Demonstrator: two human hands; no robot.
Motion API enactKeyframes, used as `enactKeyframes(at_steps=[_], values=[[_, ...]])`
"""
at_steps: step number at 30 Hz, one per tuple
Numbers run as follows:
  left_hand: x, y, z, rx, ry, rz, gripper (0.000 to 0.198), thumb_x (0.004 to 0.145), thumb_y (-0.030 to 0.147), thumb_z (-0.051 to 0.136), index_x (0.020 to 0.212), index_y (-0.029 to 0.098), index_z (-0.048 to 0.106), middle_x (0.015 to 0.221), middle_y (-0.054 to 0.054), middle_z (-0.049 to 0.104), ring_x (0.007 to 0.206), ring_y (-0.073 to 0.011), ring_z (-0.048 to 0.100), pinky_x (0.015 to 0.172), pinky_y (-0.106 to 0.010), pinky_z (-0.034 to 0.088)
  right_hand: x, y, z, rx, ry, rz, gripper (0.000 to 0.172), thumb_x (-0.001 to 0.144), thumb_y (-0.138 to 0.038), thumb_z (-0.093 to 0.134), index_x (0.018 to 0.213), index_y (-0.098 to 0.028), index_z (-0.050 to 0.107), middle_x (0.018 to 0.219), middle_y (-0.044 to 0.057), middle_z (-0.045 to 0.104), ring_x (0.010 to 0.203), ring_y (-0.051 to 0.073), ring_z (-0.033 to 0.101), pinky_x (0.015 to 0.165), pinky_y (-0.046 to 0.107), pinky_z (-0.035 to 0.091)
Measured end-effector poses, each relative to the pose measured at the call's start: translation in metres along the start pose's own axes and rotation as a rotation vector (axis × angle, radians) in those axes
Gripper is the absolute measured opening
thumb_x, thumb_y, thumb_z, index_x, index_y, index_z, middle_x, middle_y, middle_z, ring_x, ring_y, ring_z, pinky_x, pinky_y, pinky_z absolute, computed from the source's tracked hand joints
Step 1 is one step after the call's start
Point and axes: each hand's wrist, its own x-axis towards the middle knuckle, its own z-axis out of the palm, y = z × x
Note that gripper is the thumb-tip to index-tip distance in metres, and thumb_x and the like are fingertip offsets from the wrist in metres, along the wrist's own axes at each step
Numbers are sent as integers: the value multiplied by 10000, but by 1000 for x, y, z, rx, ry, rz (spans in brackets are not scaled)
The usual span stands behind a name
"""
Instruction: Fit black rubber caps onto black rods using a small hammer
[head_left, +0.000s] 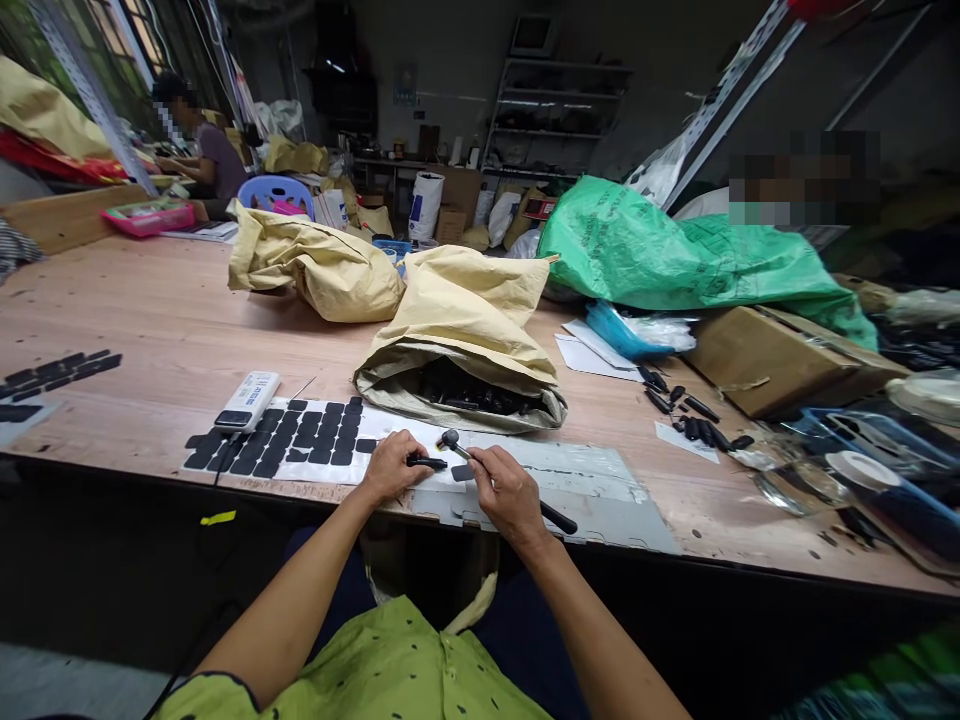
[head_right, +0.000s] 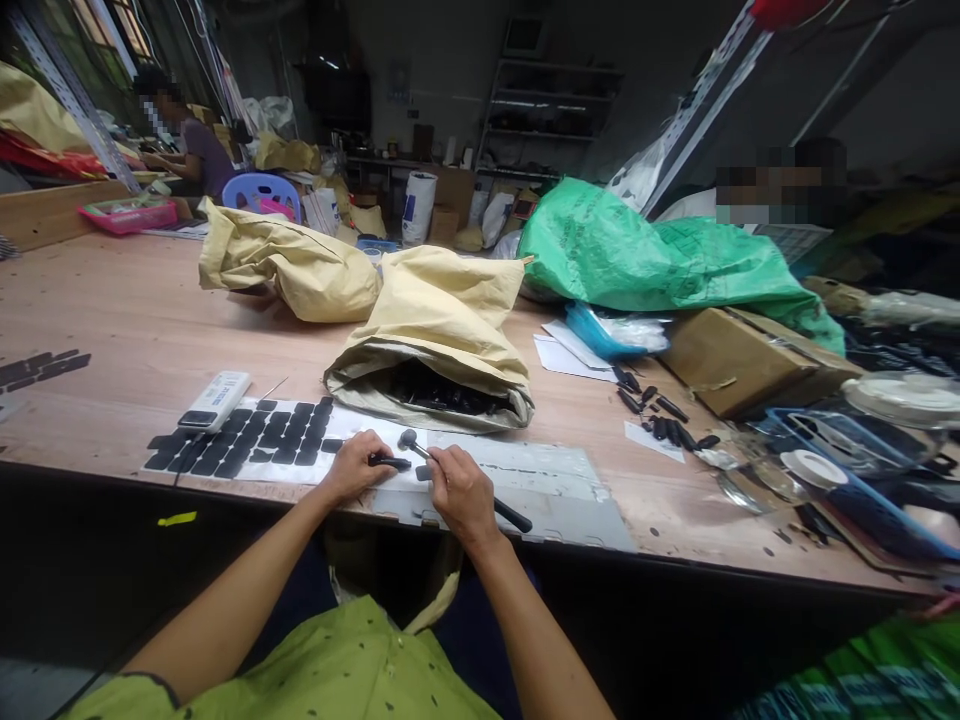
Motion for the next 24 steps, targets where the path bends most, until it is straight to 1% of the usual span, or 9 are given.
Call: enactKeyframes(at_steps=[3,6,10,12,15,19,24], values=[[0,0,1,1,0,-7,136,726,291,781,830,222,724,833,-3,614,851,-185,554,766,-307,413,-7,6,1,-31,-47,-32,265,976,-290,431,1054,-229,678,889,38,664,876,155,612,769,238,453],[1,-1,2,10,1,-18,117,729,285,771,817,224,723,829,0,607,839,-178,549,763,-304,412,-9,15,5,-39,-27,-8,260,973,-298,443,1056,-229,679,907,30,670,876,149,617,753,237,451],[0,-2,3,10,10,-19,103,730,276,762,808,222,723,815,0,601,825,-178,546,752,-304,412,3,29,11,-55,38,51,255,966,-317,458,1053,-236,683,956,29,680,897,161,615,772,260,451],[0,-2,4,4,16,-9,106,723,277,766,800,219,723,816,-2,605,823,-180,546,744,-304,410,11,36,15,-81,31,37,245,961,-309,466,1035,-229,685,952,35,678,897,175,601,794,280,445],[-1,-3,4,1,24,-2,109,715,288,766,784,216,721,822,-5,608,825,-183,545,739,-306,407,20,44,24,-109,-19,-5,218,948,-264,479,1002,-217,685,928,43,668,892,189,570,812,302,427],[-1,-3,3,-5,8,5,118,729,305,753,788,209,718,822,-11,609,824,-186,545,732,-306,408,22,48,34,-119,-38,2,170,918,-228,522,986,-217,677,923,40,650,897,194,538,812,311,398],[-2,-5,1,-16,-14,32,144,766,341,733,801,202,716,844,-19,619,846,-191,549,753,-312,405,21,47,36,-124,-19,21,148,905,-235,542,982,-219,668,922,36,631,893,186,520,803,304,375]])
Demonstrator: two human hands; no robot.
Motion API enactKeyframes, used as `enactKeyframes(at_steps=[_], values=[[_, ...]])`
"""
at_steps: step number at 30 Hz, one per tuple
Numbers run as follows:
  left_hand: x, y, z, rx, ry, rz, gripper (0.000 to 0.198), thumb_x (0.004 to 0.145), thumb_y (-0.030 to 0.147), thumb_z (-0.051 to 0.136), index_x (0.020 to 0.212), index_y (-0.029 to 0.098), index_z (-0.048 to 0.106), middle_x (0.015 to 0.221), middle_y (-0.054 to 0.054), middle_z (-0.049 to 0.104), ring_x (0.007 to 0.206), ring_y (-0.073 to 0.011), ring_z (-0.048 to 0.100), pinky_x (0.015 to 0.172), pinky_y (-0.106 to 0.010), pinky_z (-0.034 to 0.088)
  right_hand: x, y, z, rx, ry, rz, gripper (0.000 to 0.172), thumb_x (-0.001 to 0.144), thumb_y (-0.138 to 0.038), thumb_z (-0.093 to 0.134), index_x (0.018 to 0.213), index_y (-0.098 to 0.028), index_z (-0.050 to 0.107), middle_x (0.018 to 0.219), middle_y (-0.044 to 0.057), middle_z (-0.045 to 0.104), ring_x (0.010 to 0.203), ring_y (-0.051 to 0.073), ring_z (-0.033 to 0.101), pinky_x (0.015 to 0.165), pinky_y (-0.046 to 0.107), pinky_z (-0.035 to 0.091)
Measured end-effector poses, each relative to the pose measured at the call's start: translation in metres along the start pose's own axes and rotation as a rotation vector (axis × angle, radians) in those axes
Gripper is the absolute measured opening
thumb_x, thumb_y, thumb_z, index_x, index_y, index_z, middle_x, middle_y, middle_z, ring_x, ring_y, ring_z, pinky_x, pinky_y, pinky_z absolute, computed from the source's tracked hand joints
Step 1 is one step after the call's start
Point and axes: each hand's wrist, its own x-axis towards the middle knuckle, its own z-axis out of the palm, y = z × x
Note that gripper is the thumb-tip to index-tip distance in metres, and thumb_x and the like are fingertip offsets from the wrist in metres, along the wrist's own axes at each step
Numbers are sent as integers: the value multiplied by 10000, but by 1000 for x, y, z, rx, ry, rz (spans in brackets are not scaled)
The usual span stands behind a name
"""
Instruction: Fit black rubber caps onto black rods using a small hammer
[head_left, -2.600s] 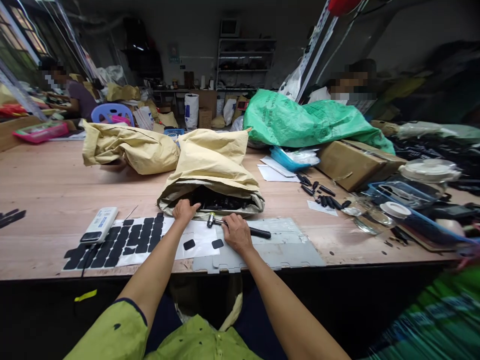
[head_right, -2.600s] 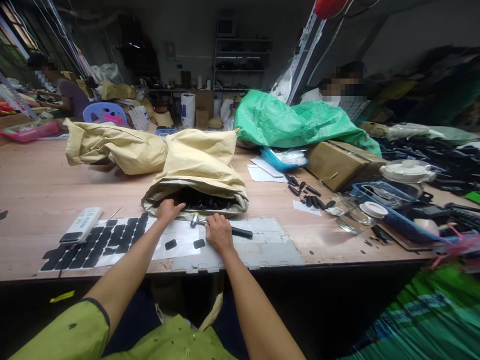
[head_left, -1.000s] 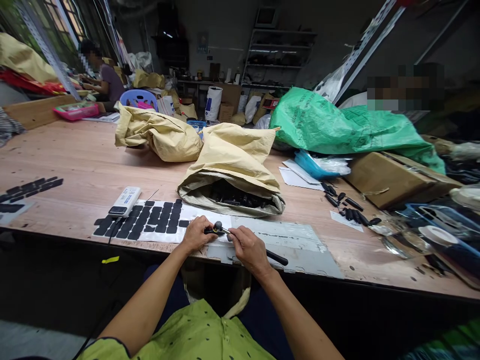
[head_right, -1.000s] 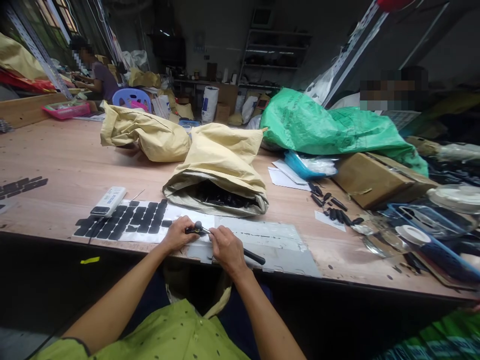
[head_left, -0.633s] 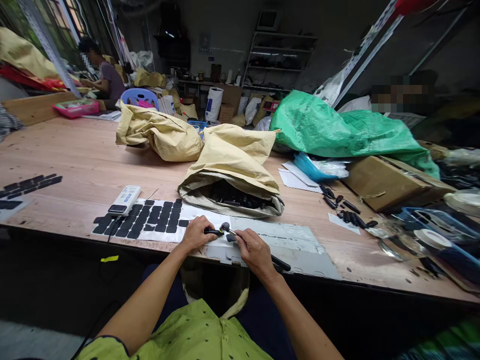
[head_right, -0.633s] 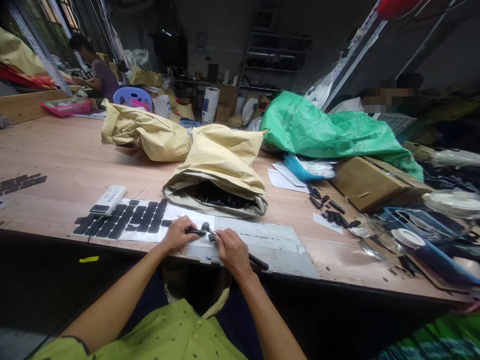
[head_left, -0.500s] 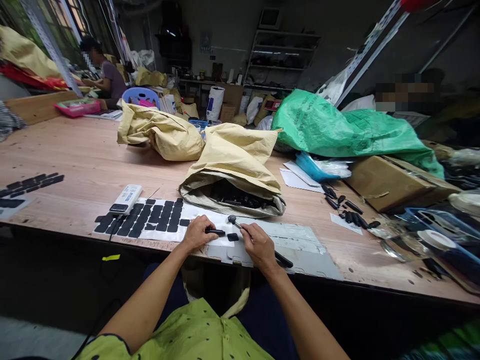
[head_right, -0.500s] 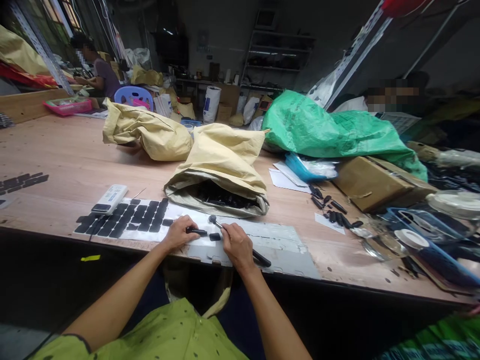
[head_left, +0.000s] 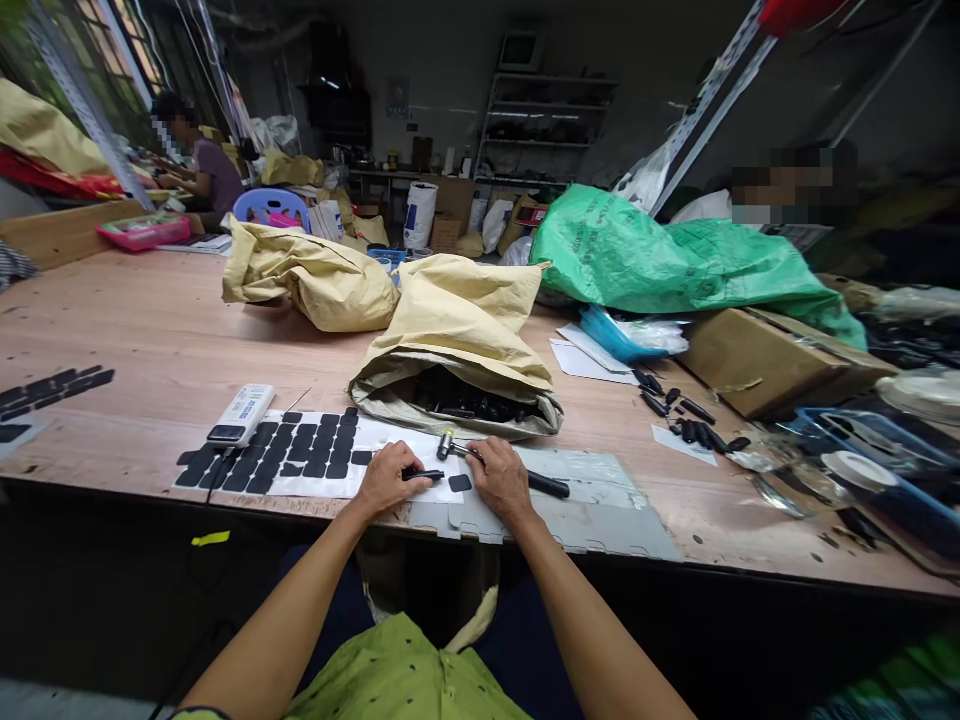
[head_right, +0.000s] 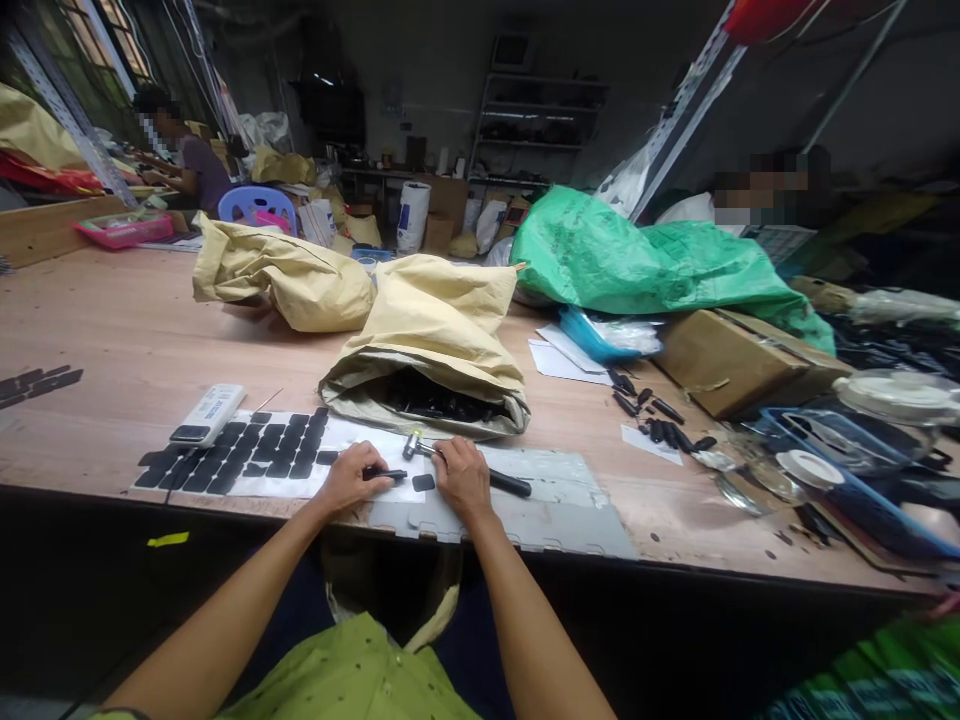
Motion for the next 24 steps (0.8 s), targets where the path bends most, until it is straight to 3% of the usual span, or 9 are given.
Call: enactKeyframes(at_steps=[7,11,16,20,24], values=[[-4,9,-10,-4,-82,53,294,918,396,553,759,202,707,915,-34,633,866,-194,536,810,-343,406,2,-3,-1,-18,-1,25,137,895,-223,550,969,-223,666,924,35,624,877,184,509,788,298,355],[-31,31,-8,-37,-117,177,254,915,397,570,809,219,716,1067,-47,625,989,-219,532,912,-382,418,2,-4,-1,-30,1,31,140,896,-225,544,968,-227,664,915,36,621,873,188,503,784,299,343],[-88,45,22,96,-134,348,174,881,390,629,898,234,704,1381,-64,508,1251,-293,440,1045,-464,385,1,-3,0,-26,1,31,139,891,-227,547,966,-222,664,914,35,615,873,189,496,786,304,331],[-117,29,55,267,-72,444,142,864,348,657,883,207,665,1577,-51,304,1430,-324,260,1161,-512,248,1,-4,0,-25,-1,39,132,889,-226,554,963,-219,663,911,31,615,870,185,495,785,302,332],[-125,11,73,327,-14,509,161,849,349,675,896,196,656,1627,-54,205,1482,-323,168,1189,-477,194,2,-5,-2,-28,1,37,138,892,-221,547,967,-218,663,913,35,616,865,182,498,777,301,334]])
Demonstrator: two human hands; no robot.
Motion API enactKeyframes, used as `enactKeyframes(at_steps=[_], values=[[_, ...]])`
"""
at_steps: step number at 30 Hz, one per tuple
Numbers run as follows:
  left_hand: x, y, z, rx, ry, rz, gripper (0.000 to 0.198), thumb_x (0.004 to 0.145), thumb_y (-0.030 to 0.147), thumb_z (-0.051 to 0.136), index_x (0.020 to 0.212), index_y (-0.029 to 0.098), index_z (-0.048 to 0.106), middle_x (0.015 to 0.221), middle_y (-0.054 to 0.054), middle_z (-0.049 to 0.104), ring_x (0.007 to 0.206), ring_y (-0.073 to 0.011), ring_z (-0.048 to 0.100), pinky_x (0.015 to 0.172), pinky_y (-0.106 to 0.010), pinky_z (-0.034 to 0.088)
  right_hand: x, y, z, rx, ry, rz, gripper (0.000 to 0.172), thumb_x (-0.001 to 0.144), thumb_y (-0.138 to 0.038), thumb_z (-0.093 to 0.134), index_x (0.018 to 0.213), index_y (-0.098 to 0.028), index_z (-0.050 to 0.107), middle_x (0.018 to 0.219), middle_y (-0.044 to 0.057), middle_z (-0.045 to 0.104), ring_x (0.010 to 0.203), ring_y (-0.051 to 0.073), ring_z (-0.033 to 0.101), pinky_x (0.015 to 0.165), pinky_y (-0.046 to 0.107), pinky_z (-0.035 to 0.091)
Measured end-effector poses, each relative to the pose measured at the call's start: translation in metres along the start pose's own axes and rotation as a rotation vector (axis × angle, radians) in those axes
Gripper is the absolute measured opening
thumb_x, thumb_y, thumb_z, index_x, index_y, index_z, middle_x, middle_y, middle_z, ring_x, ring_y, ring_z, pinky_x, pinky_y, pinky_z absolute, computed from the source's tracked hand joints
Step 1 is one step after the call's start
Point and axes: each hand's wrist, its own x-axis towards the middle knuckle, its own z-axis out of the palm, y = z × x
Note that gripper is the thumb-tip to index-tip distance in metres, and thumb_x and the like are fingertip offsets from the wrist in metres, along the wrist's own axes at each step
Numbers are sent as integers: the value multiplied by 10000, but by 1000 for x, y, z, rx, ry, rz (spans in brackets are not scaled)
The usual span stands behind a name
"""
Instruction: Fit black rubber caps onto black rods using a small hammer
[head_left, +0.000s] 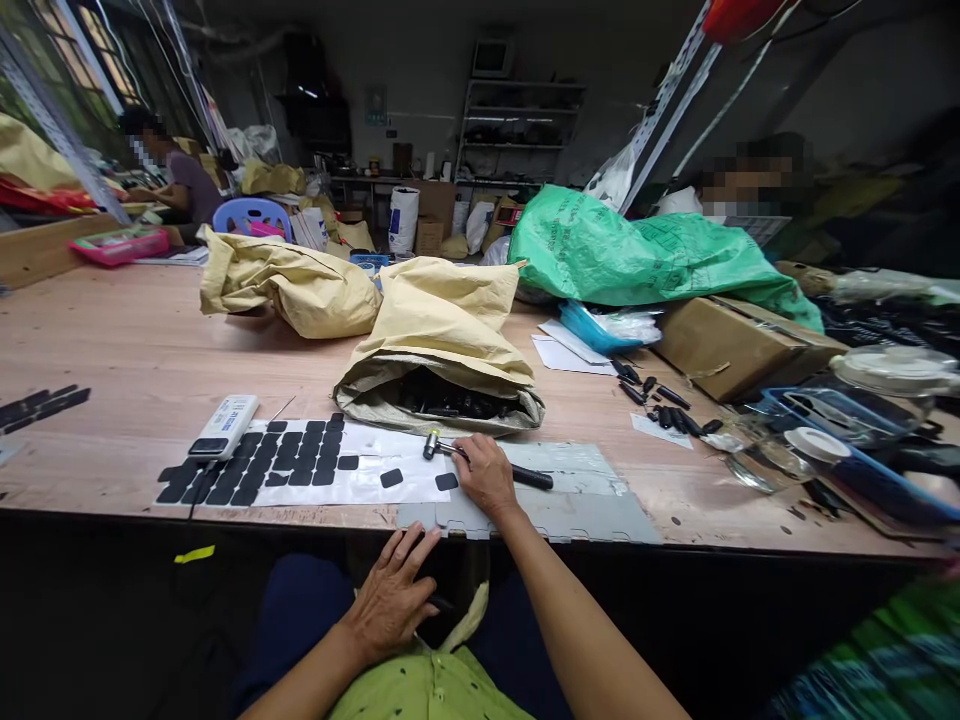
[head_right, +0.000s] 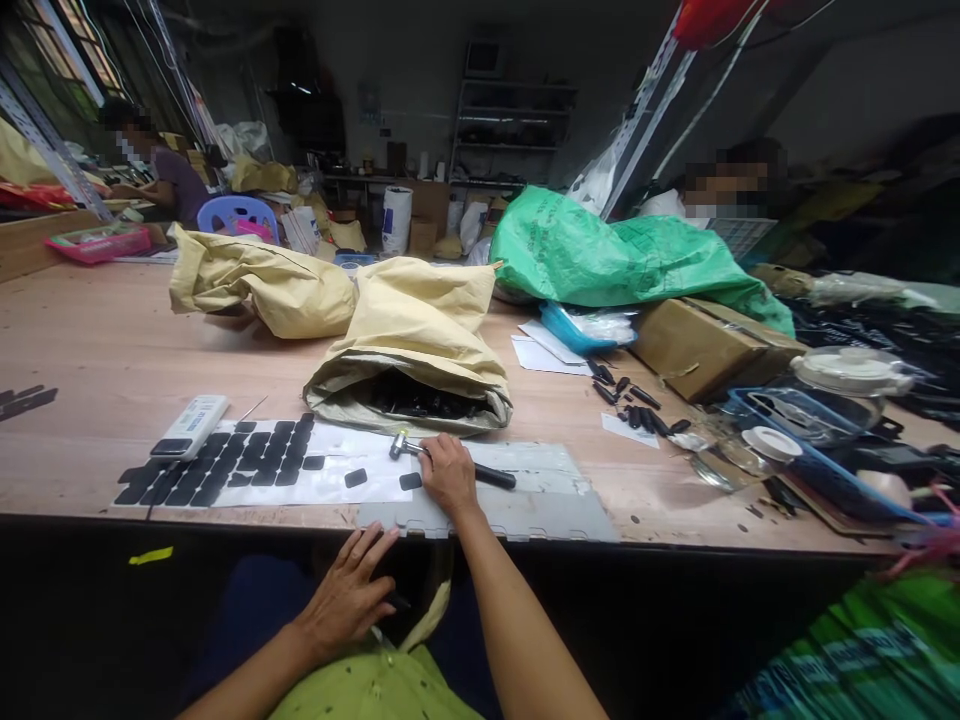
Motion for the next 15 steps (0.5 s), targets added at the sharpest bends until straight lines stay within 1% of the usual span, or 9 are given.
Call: enactKeyframes(at_steps=[3,5,7,9,11,13,15], values=[[-1,2,-2,-34,9,2,230,845,434,662,932,222,678,1611,-62,249,1471,-346,196,1163,-507,221,0,-1,-1,-11,-1,3,136,894,-219,545,969,-219,659,910,35,614,862,181,497,767,299,336],[3,7,-11,-52,29,-24,215,846,437,650,943,250,692,1558,-62,363,1427,-350,290,1127,-523,267,-1,-1,-1,-14,2,-1,138,896,-219,540,974,-219,655,916,38,613,863,184,497,763,298,339],[15,8,-23,-77,63,-73,172,858,395,632,956,269,698,1419,-72,532,1316,-332,433,1072,-522,326,-1,-1,0,-11,7,-7,140,897,-219,536,977,-219,650,929,45,613,871,190,497,768,303,344],[38,2,-34,-134,100,-145,157,886,351,596,976,268,694,1199,-76,663,1140,-287,552,1004,-492,384,-1,-1,1,-8,11,-11,141,895,-221,532,977,-220,647,940,51,613,880,198,497,776,310,347],[69,-15,-43,-206,150,-236,167,917,314,550,982,247,689,1008,-67,697,976,-238,595,935,-440,427,-1,-1,2,-8,12,-9,139,893,-225,531,971,-221,646,941,54,612,882,201,495,777,314,347],[106,-41,-47,-247,239,-322,181,925,291,530,979,216,686,948,-66,688,913,-220,591,877,-398,448,-1,-1,2,-4,12,-6,135,892,-225,531,962,-221,647,930,53,611,880,200,493,774,313,344],[142,-69,-48,-230,295,-410,186,914,241,529,1005,197,686,970,-69,673,927,-218,576,869,-374,448,0,-1,1,3,6,-2,130,890,-221,536,958,-220,647,921,49,610,882,198,494,772,311,342]])
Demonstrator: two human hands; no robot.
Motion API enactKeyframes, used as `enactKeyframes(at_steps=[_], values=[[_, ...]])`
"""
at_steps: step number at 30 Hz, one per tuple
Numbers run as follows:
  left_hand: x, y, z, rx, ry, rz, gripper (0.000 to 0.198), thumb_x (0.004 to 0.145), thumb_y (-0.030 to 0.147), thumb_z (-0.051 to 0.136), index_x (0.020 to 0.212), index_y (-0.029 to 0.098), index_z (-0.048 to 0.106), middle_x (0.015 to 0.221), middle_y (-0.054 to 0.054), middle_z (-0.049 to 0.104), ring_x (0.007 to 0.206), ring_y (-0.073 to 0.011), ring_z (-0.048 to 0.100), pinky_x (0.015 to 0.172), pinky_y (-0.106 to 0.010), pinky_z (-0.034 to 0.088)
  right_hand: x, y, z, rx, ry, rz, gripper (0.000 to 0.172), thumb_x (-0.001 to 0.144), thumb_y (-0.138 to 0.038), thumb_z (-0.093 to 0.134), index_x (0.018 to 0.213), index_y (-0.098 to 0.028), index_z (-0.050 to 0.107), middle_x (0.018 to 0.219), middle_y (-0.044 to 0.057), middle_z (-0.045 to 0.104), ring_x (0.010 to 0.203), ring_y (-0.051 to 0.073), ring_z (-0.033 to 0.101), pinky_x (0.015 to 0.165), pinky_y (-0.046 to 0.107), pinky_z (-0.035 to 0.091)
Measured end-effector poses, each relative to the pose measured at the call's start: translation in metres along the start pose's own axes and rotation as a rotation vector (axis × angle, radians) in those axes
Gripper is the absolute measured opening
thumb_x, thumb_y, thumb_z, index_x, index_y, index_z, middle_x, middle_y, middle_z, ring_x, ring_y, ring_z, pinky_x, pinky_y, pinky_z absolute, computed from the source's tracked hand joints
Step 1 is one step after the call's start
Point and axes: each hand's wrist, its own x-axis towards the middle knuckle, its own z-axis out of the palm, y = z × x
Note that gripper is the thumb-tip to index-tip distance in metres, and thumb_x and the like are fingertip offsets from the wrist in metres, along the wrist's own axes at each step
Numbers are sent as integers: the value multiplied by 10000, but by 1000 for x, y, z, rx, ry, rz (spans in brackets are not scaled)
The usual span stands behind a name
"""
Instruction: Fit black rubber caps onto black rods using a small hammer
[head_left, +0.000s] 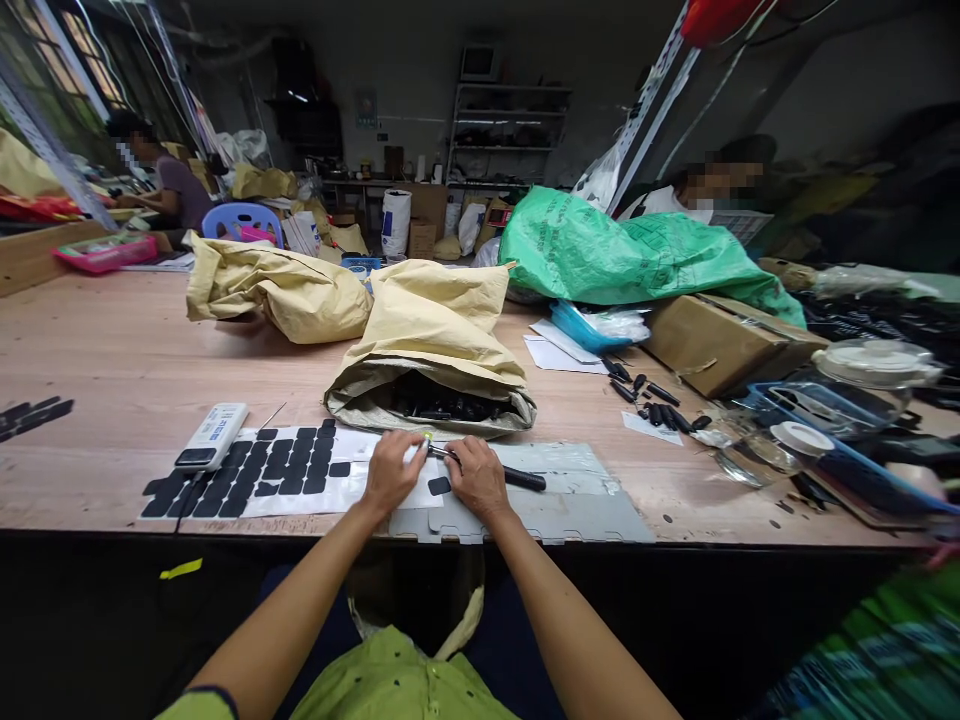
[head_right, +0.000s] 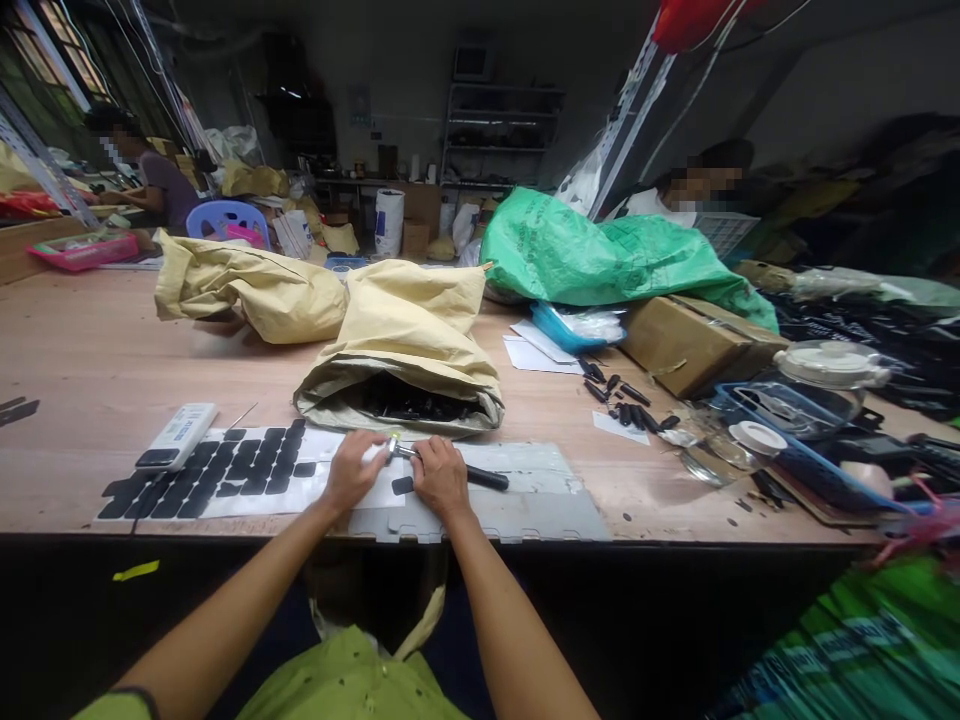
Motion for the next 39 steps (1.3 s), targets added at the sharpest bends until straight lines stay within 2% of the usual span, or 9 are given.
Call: enactKeyframes(at_steps=[2,5,8,11,16,22,24,28,39], values=[[37,-12,8,62,-19,-68,214,886,208,561,1057,188,688,1019,-77,649,969,-230,558,888,-371,438,0,0,-1,7,-12,3,126,886,-213,543,957,-221,647,919,45,610,886,195,496,773,310,339],[75,-22,20,169,-174,-124,257,836,249,656,1086,206,696,1064,-82,613,1017,-261,527,898,-389,418,1,0,-1,9,-20,8,124,885,-213,553,964,-226,648,930,38,611,895,194,497,782,310,337],[92,-24,30,237,-294,-148,263,767,291,747,1020,233,705,1049,-69,601,1065,-289,499,915,-412,387,1,0,-1,8,-15,12,124,887,-220,558,972,-230,649,940,36,611,904,194,496,791,311,336],[96,-20,33,242,-290,-140,182,767,270,749,937,244,692,1005,-43,628,1051,-277,494,914,-408,360,1,0,-1,1,-13,8,124,889,-224,559,973,-232,649,934,38,607,900,192,497,781,310,334],[81,-7,5,127,-173,-4,129,831,314,703,932,237,682,927,-18,695,976,-234,525,886,-383,355,2,1,0,-8,-21,7,121,885,-236,567,973,-225,649,933,43,609,903,198,496,786,314,341],[25,-15,-35,-46,-402,138,170,790,370,734,874,224,706,839,-11,699,826,-189,572,790,-320,411,2,1,0,-18,-11,8,130,884,-239,555,972,-229,650,930,48,606,903,199,496,781,319,344],[6,-22,-34,-18,-432,128,154,777,359,739,853,227,714,822,-13,688,804,-185,563,771,-318,413,1,0,-1,-21,-16,12,132,884,-231,550,971,-228,649,929,46,604,900,195,497,778,316,344],[-13,-30,-26,50,-364,72,161,773,343,734,875,219,731,835,-39,652,841,-207,533,778,-335,411,1,-1,-2,-11,-19,13,136,889,-230,548,979,-225,650,942,43,610,907,192,500,785,311,349],[-15,-41,-22,-40,-317,-66,171,735,357,765,852,235,745,824,-25,639,878,-210,535,778,-323,423,2,5,-2,54,-41,20,158,901,-235,529,969,-249,671,921,29,636,897,187,535,806,307,381]])
